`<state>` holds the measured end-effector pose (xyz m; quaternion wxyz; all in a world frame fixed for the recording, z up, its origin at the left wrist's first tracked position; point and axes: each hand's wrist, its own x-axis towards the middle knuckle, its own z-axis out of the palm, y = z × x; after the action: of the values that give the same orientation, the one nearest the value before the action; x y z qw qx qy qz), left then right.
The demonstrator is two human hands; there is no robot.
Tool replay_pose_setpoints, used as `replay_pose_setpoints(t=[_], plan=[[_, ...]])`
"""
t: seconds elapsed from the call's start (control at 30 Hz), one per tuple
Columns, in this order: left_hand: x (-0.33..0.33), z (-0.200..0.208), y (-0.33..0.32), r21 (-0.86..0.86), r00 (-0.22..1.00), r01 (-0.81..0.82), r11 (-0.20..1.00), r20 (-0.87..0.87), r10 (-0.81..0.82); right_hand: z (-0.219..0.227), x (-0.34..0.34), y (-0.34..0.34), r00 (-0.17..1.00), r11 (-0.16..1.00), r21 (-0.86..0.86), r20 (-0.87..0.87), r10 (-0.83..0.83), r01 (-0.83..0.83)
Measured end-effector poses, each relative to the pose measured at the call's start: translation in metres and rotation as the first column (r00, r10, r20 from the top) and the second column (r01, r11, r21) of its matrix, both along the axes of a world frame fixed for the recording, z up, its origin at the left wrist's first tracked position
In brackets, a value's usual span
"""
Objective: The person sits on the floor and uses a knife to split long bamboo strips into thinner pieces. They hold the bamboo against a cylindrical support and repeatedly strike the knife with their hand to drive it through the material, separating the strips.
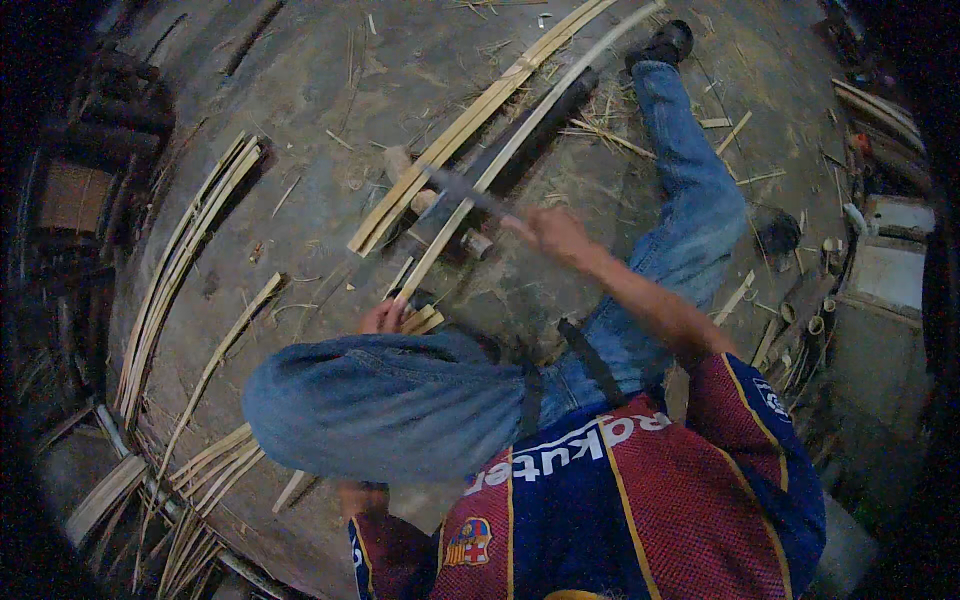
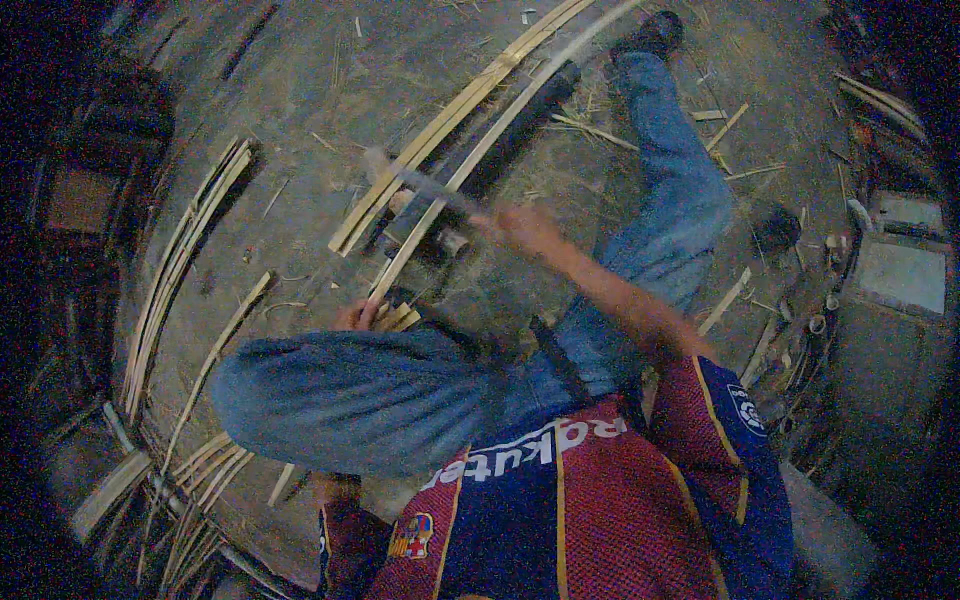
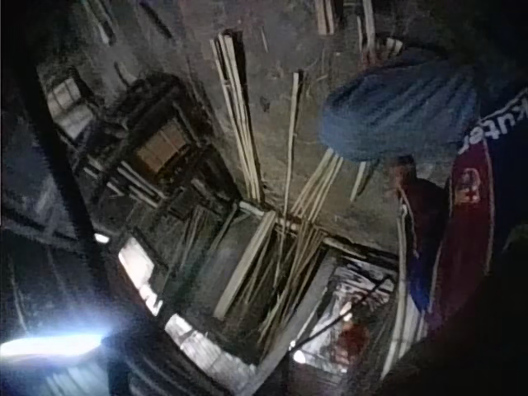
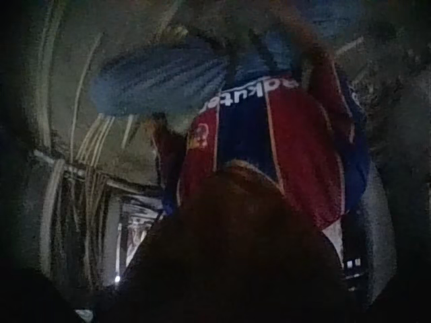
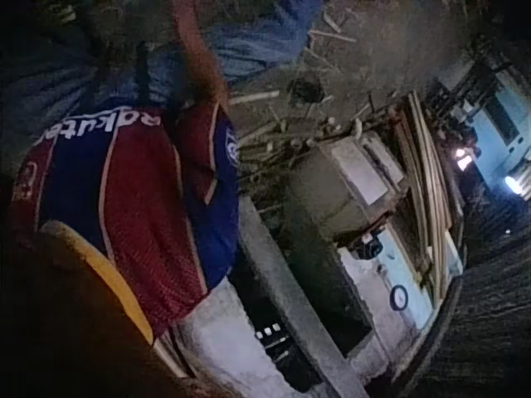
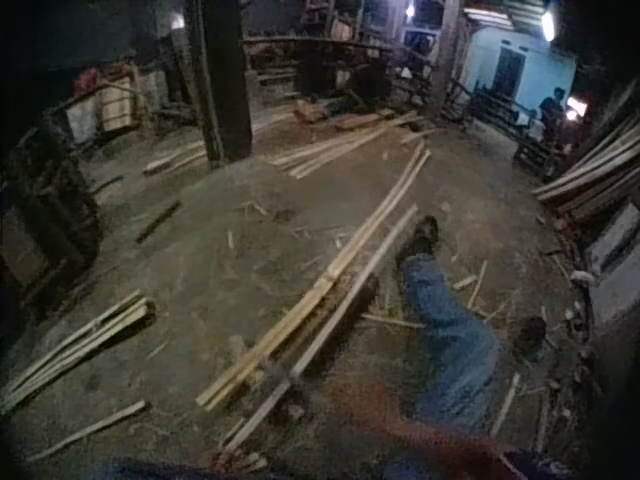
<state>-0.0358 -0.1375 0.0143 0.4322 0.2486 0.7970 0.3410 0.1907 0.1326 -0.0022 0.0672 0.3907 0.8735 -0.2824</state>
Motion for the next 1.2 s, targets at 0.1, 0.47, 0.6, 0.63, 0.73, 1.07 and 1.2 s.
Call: replay_pose_setpoints(t=[0.1, 0.47, 0.6, 0.63, 0.73, 1.07, 1.2], plan=[[-0.005, 0.003, 0.026, 0.112, 0.997, 0.022, 0.994, 0.065, -0.029, -0.022, -0.012, -0.040, 0.972, 0.989, -0.075, -0.208, 0.112, -0.130], [-0.026, -0.034, 0.025, -0.010, 0.966, 0.163, 0.987, -0.201, -0.161, 0.007, -0.012, -0.060, 0.979, 0.985, -0.096, -0.160, 0.127, -0.143], [-0.023, -0.059, 0.008, 0.027, 0.990, 0.102, 0.994, -0.099, -0.099, 0.031, -0.005, -0.042, 0.984, 0.989, -0.063, -0.128, 0.126, -0.135], [-0.025, -0.057, 0.003, 0.031, 0.992, 0.100, 0.995, -0.081, -0.097, 0.028, -0.001, -0.033, 0.988, 0.990, -0.116, -0.140, 0.065, -0.082], [-0.014, -0.005, 0.035, 0.070, 0.997, 0.069, 0.995, 0.029, -0.071, 0.015, 0.020, 0.011, 0.988, 0.988, -0.115, -0.106, -0.115, 0.102], [-0.019, -0.025, -0.013, 0.027, 0.988, -0.100, 0.995, 0.125, 0.096, -0.008, 0.036, 0.069, 0.944, 0.952, -0.006, -0.124, -0.305, 0.307], [-0.012, -0.028, -0.023, 0.041, 0.962, -0.242, 0.969, 0.141, 0.234, -0.019, 0.042, 0.044, 0.977, 0.989, 0.128, -0.191, 0.097, -0.073]])
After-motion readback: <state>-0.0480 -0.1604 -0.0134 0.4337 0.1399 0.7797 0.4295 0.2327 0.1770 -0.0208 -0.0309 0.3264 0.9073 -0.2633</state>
